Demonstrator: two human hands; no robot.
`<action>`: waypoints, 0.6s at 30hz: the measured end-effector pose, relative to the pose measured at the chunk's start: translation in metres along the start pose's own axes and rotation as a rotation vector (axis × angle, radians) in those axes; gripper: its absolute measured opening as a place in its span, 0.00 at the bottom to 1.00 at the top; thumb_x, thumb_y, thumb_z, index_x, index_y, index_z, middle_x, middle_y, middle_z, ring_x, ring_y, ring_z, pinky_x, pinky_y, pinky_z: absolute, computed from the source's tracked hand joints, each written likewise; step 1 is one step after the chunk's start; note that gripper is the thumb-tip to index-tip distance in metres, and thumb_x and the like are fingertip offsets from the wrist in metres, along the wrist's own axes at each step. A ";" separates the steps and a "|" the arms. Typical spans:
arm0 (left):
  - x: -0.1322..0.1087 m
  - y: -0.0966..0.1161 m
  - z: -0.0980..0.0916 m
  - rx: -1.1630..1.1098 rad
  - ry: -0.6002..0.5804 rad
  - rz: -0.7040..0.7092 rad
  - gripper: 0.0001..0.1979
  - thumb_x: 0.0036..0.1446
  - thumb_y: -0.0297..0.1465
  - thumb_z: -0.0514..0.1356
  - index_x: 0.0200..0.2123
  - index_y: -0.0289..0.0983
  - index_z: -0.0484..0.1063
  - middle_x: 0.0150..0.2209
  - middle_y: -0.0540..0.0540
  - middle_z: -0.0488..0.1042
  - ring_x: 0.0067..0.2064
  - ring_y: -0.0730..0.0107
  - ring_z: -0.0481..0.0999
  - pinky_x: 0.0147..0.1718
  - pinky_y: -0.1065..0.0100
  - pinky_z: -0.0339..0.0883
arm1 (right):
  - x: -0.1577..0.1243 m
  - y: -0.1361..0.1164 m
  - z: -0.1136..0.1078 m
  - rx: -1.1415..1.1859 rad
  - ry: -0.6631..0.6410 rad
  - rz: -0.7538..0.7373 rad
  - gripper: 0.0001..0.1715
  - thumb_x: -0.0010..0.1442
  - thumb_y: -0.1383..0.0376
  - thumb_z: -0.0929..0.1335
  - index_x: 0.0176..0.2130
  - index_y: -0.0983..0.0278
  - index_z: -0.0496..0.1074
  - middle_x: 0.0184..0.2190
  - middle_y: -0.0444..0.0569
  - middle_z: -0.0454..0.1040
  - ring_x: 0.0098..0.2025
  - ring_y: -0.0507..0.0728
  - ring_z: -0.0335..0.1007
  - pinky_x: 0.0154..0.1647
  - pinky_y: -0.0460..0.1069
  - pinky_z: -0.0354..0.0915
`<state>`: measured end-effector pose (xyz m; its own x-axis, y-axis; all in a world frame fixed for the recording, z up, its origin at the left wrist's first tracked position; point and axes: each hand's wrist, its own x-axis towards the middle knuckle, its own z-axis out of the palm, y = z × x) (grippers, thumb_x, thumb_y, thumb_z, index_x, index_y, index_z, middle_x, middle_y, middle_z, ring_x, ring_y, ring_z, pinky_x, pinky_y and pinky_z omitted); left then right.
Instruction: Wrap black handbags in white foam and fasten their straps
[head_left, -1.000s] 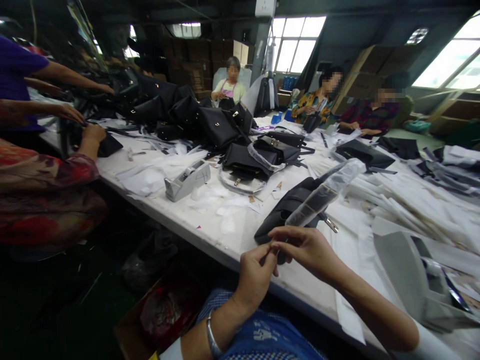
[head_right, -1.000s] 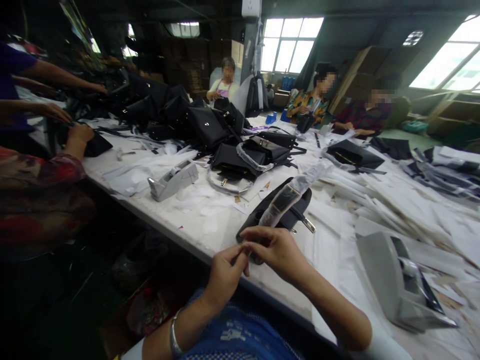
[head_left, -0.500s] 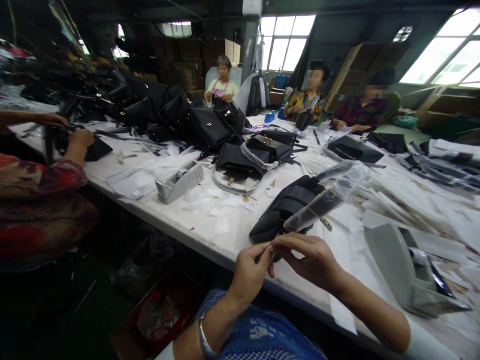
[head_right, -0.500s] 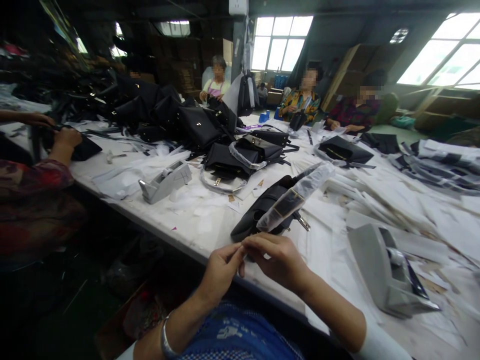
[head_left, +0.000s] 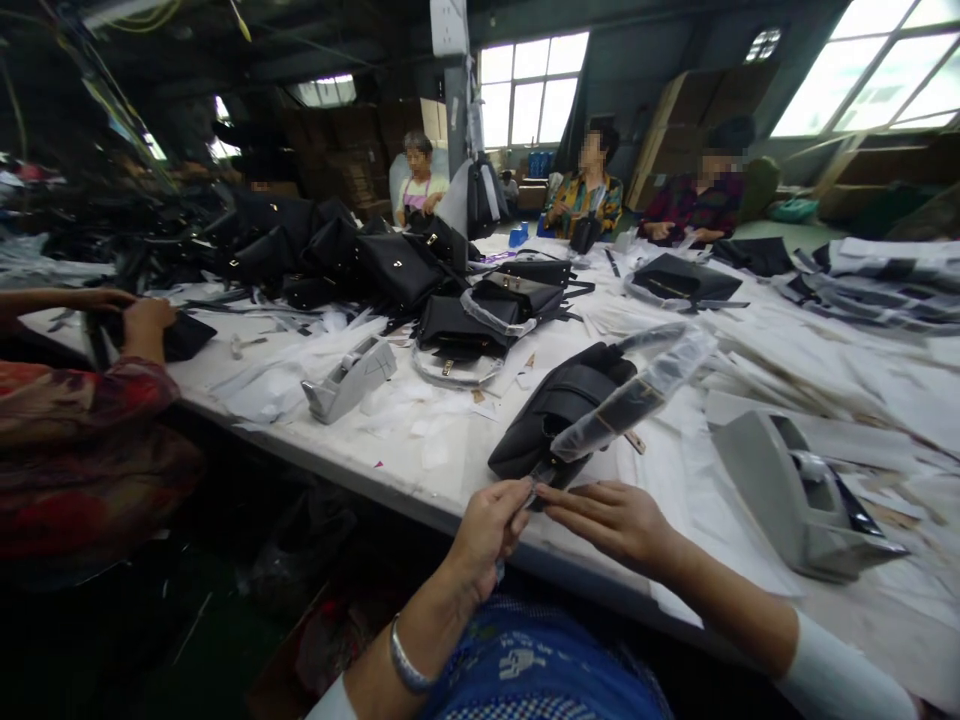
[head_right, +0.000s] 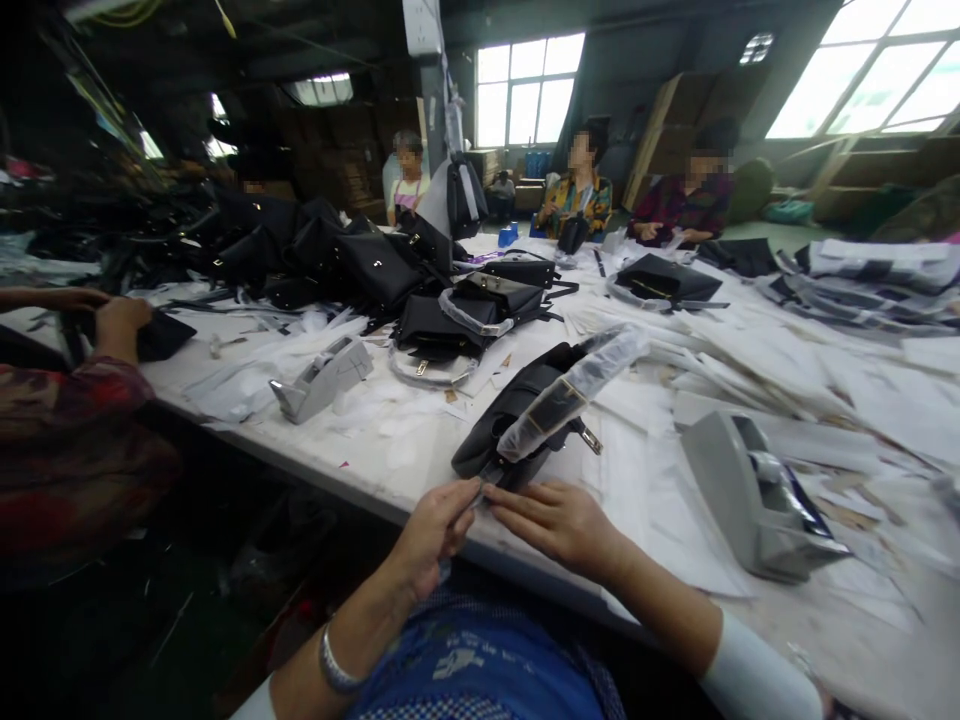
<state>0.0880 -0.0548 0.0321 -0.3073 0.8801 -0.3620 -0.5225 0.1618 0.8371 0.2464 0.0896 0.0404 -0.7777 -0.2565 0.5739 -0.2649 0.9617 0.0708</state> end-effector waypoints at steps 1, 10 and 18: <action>0.001 -0.001 0.001 0.025 0.019 0.015 0.21 0.54 0.49 0.64 0.33 0.35 0.70 0.16 0.60 0.54 0.16 0.84 0.43 0.15 0.75 0.35 | -0.005 -0.004 0.002 0.038 0.018 0.033 0.19 0.66 0.72 0.64 0.54 0.61 0.73 0.50 0.52 0.79 0.35 0.54 0.79 0.32 0.48 0.75; 0.007 -0.006 -0.004 0.222 0.186 0.269 0.20 0.53 0.46 0.66 0.37 0.34 0.74 0.18 0.59 0.56 0.19 0.82 0.49 0.18 0.76 0.42 | 0.016 0.003 -0.034 0.802 0.633 1.171 0.21 0.66 0.53 0.67 0.53 0.62 0.73 0.47 0.54 0.80 0.44 0.59 0.80 0.49 0.54 0.75; 0.007 -0.016 0.002 0.380 0.188 0.478 0.18 0.59 0.46 0.62 0.31 0.35 0.75 0.19 0.54 0.63 0.24 0.77 0.62 0.25 0.74 0.57 | 0.138 0.062 -0.108 1.399 0.658 1.215 0.24 0.68 0.49 0.61 0.48 0.66 0.70 0.41 0.57 0.79 0.42 0.58 0.78 0.46 0.52 0.76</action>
<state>0.0957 -0.0502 0.0171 -0.5892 0.8064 0.0504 0.0148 -0.0516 0.9986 0.1846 0.1241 0.2118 -0.6555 0.7552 0.0000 -0.2898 -0.2514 -0.9235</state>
